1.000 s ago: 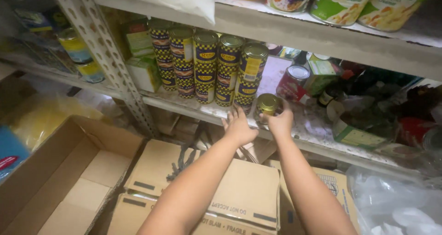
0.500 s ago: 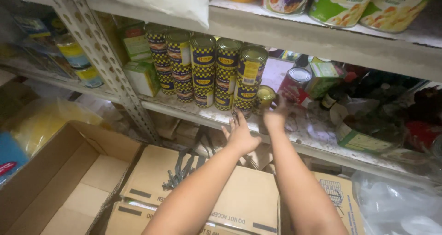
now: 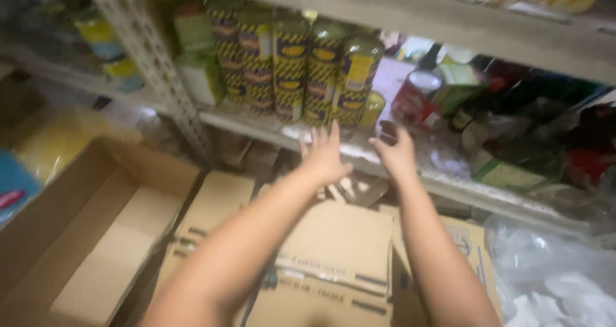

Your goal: Organizing canned goods and other items on store shelves.

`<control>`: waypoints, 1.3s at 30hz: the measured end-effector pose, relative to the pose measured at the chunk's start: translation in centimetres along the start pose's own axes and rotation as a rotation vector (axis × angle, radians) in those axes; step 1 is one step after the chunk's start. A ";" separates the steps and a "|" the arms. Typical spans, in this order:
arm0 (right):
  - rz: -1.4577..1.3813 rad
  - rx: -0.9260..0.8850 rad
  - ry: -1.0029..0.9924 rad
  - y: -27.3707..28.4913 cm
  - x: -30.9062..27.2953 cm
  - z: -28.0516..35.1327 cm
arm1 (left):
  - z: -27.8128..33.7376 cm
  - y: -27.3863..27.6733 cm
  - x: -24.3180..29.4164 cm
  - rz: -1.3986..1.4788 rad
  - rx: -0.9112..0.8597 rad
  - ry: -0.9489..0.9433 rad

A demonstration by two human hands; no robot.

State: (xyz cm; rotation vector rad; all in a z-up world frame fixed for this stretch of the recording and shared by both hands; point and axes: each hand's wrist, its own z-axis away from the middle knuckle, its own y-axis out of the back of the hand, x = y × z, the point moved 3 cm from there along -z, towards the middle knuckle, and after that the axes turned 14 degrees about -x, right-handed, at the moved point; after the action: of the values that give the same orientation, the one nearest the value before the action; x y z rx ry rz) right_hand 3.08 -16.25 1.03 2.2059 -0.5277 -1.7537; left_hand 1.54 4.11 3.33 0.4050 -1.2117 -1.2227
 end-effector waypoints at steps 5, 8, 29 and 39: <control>-0.142 -0.191 0.037 0.3 -4.6 9.1 | 10.3 3.3 -5.1 -0.036 0.148 -0.199; -0.143 -0.277 0.019 -0.5 -7.3 14.7 | 16.6 4.1 -9.5 0.000 0.245 -0.315; 0.511 -0.135 -0.034 -20.2 -18.8 26.5 | 29.6 -8.2 -15.8 -0.022 0.543 -0.557; 0.518 0.216 0.195 -21.5 -15.3 30.3 | 29.9 -8.6 -16.6 0.034 0.463 -0.518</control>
State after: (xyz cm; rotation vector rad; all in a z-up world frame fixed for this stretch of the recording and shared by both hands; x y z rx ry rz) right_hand -27.02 10.21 -1.77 2.0862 -1.1607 -1.2481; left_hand -26.21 25.58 -0.32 0.4134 -1.9542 -1.0407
